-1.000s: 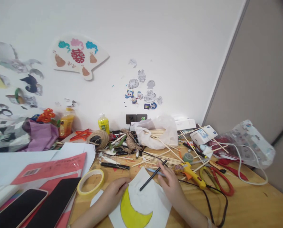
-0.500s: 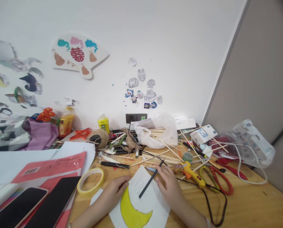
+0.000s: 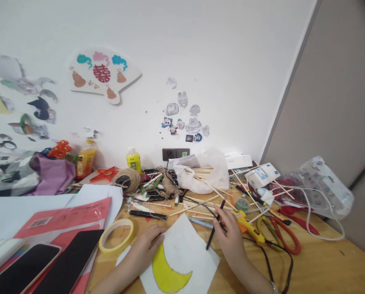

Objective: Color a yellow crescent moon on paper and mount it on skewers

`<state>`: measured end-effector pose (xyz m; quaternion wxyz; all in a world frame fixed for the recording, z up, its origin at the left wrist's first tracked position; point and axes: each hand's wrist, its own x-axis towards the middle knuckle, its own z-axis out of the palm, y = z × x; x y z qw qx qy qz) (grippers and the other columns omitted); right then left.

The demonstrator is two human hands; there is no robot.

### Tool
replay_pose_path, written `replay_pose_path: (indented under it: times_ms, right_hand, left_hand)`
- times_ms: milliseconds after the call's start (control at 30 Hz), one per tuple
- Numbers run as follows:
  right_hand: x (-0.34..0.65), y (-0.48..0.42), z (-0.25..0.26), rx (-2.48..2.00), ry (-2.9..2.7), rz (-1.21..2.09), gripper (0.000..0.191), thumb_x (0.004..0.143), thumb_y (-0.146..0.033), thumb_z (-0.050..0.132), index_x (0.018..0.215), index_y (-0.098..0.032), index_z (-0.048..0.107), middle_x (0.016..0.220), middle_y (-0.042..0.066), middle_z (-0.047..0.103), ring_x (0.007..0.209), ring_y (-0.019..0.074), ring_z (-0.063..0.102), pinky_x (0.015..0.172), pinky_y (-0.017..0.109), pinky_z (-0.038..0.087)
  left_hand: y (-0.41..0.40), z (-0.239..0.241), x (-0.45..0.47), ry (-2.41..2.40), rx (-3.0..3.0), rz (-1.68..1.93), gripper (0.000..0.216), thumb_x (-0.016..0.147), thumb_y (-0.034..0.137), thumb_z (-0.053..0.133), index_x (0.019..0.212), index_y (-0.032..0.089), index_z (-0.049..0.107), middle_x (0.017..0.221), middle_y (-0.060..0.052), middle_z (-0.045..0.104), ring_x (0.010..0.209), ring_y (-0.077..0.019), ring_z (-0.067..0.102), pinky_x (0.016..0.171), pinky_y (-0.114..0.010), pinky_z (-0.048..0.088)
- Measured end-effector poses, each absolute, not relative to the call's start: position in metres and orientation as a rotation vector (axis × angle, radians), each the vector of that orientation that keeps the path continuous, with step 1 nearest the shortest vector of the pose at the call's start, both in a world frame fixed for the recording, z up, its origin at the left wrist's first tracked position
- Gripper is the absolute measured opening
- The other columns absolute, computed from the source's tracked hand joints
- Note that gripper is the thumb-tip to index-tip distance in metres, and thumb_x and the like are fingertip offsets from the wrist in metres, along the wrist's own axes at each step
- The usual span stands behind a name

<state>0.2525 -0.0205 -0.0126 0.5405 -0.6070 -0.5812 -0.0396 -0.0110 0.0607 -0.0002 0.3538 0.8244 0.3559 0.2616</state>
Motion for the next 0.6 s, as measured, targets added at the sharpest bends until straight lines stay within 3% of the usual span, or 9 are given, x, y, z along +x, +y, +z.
replay_pose_path:
  times_ms: [100,233,433,600]
  right_hand:
    - [0.255,-0.019,-0.013,-1.435,-1.308,-0.027,0.028,0.091,-0.021,0.042,0.108,-0.02,0.064,0.104,0.011,0.067,0.098,0.0254,0.062,0.082,0.04,0.053]
    - [0.255,-0.016,-0.018,-1.448,-1.322,-0.038,0.031,0.088,-0.019,0.041,0.11,-0.019,0.063,0.103,0.011,0.07,0.097,0.0257,0.065,0.083,0.041,0.055]
    - [0.255,-0.01,-0.028,-1.492,-1.56,-0.072,0.051,0.077,-0.005,0.039,0.119,-0.017,0.064,0.119,0.012,0.067,0.112,0.026,0.061,0.098,0.046,0.049]
    - [0.254,-0.011,-0.028,-1.549,-1.685,0.028,0.063,0.07,0.003,0.04,0.122,-0.021,0.064,0.125,0.009,0.065,0.118,0.0233,0.057,0.103,0.045,0.045]
  left_hand:
    - [0.069,-0.005,-0.014,0.923,2.109,0.747,0.025,0.092,0.039,0.054,0.102,0.018,0.063,0.105,-0.006,0.065,0.101,-0.0217,0.06,0.093,-0.047,0.045]
    - [0.078,-0.012,-0.016,0.933,2.02,0.785,0.026,0.093,0.04,0.052,0.102,0.017,0.062,0.105,-0.006,0.065,0.099,-0.0215,0.061,0.09,-0.046,0.047]
    - [0.076,-0.007,-0.015,0.877,1.907,0.675,0.032,0.093,0.043,0.051,0.105,0.015,0.061,0.103,-0.006,0.066,0.093,-0.021,0.064,0.083,-0.043,0.052]
    - [0.062,0.006,-0.011,0.784,1.961,0.496,0.033,0.091,0.045,0.053,0.096,0.015,0.065,0.096,-0.004,0.069,0.092,-0.0212,0.065,0.085,-0.043,0.05]
